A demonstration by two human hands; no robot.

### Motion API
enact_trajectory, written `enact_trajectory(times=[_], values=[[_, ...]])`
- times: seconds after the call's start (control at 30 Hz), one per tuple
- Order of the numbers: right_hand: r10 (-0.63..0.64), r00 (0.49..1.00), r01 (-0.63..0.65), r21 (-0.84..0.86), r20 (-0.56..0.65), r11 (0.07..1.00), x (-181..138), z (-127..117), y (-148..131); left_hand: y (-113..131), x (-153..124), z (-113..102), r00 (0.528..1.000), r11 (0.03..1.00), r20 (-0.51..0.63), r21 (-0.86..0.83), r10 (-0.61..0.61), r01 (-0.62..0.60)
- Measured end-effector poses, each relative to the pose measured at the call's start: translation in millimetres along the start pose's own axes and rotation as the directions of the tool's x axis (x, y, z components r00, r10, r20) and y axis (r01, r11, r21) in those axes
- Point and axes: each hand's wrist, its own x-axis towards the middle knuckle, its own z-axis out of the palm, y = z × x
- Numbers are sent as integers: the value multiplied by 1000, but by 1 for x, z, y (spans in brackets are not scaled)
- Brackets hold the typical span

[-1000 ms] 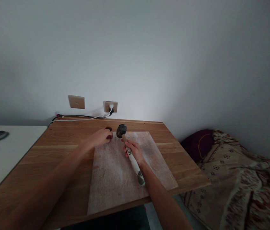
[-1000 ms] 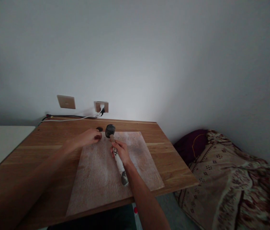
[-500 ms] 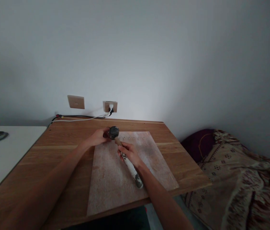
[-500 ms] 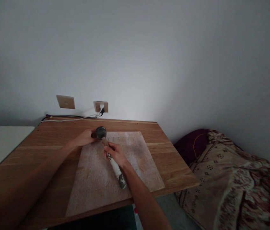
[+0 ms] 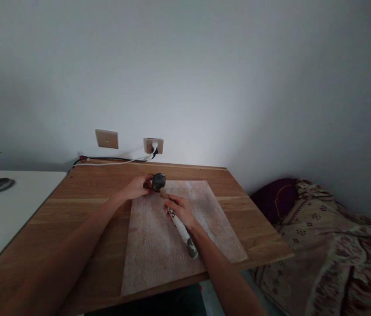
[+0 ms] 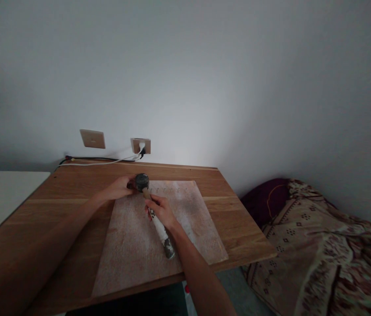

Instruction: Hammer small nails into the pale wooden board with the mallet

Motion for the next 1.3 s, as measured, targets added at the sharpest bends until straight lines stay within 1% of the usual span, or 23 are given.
enact_trajectory(times=[0.1, 0.17, 0.23, 0.3, 0.37, 0.43, 0.5, 0.53, 0.6, 0.63, 0.73, 0.8, 0.87, 0.93, 1.0, 1.07, 1.1, 1.13, 1.17, 1.2, 1.23, 1.27, 1.3], values=[[3, 1000, -3, 3, 5, 1000, -1, 1, -2, -3, 1, 1, 1000, 998, 0, -55, 18, -18], [19, 1000, -19, 5, 12, 1000, -1, 1, -3, -3, 1, 1, 999, 997, -13, -62, 38, -38], [47, 999, -47, 17, 16, 999, -1, 1, -4, -1, 0, 0, 999, 999, -15, -17, 34, -35], [59, 998, -59, 53, -2, 997, -3, -2, -7, 2, -1, -1, 1000, 999, 7, 38, 17, -17], [26, 998, -18, 115, -61, 993, -6, -7, -12, 3, -1, -1, 1000, 998, 25, 65, 12, -13], [-38, 986, 68, 182, -164, 981, -13, -14, -18, 2, -1, -1, 1000, 998, 26, 65, 13, -15], [-72, 955, 142, 229, -289, 963, -24, -24, -22, 1, -1, 0, 999, 999, 34, 41, 11, -12], [-59, 937, 150, 242, -344, 959, -32, -29, -22, 0, -1, 0, 999, 1000, 44, 26, 7, -9], [13, 906, 102, 249, -422, 963, -48, -38, -19, -1, -1, 1, 998, 1000, 64, 1, 6, -6], [61, 894, 56, 247, -443, 967, -57, -42, -16, -1, -2, 1, 998, 1000, 70, -2, 7, -7], [202, 869, -87, 263, -451, 961, -81, -47, -2, -1, -4, 2, 998, 1000, 63, 14, 4, -4], [242, 865, -130, 270, -439, 954, -92, -46, 6, 0, -5, 3, 999, 999, 37, 41, -1, -1], [235, 875, -137, 250, -422, 958, -97, -44, 10, 4, -6, 3, 1000, 997, 0, 77, -9, 9], [212, 897, -152, 181, -389, 972, -99, -43, 11, 13, -8, 2, 999, 991, -43, 132, -25, 31], [195, 910, -194, 39, -366, 980, -100, -44, 9, 28, -17, 0, 995, 974, -92, 220, -31, 51], [127, 902, -215, -172, -413, 961, -105, -48, 7, 46, -33, 1, 986, 938, -166, 338, -20, 76], [54, 890, -206, -294, -453, 933, -110, -51, 6, 55, -45, 4, 977, 912, -213, 398, -17, 103], [-39, 874, -192, -418, -484, 888, -116, -53, 5, 64, -59, 8, 964, 880, -265, 452, -26, 148], [-140, 857, -175, -536, -496, 826, -123, -56, 5, 71, -74, 15, 951, 840, -301, 498, -66, 216], [-234, 845, -158, -641, -482, 751, -131, -58, 5, 77, -89, 23, 941, 794, -315, 536, -126, 286], [-311, 840, -138, -730, -444, 670, -140, -60, 7, 82, -103, 32, 929, 754, -317, 559, -191, 345], [-371, 840, -117, -800, -396, 589, -149, -62, 10, 85, -115, 41, 924, 727, -307, 577, -229, 372], [-415, 843, -95, -855, -342, 511, -157, -63, 14, 88, -125, 50, 925, 713, -290, 593, -245, 375]])
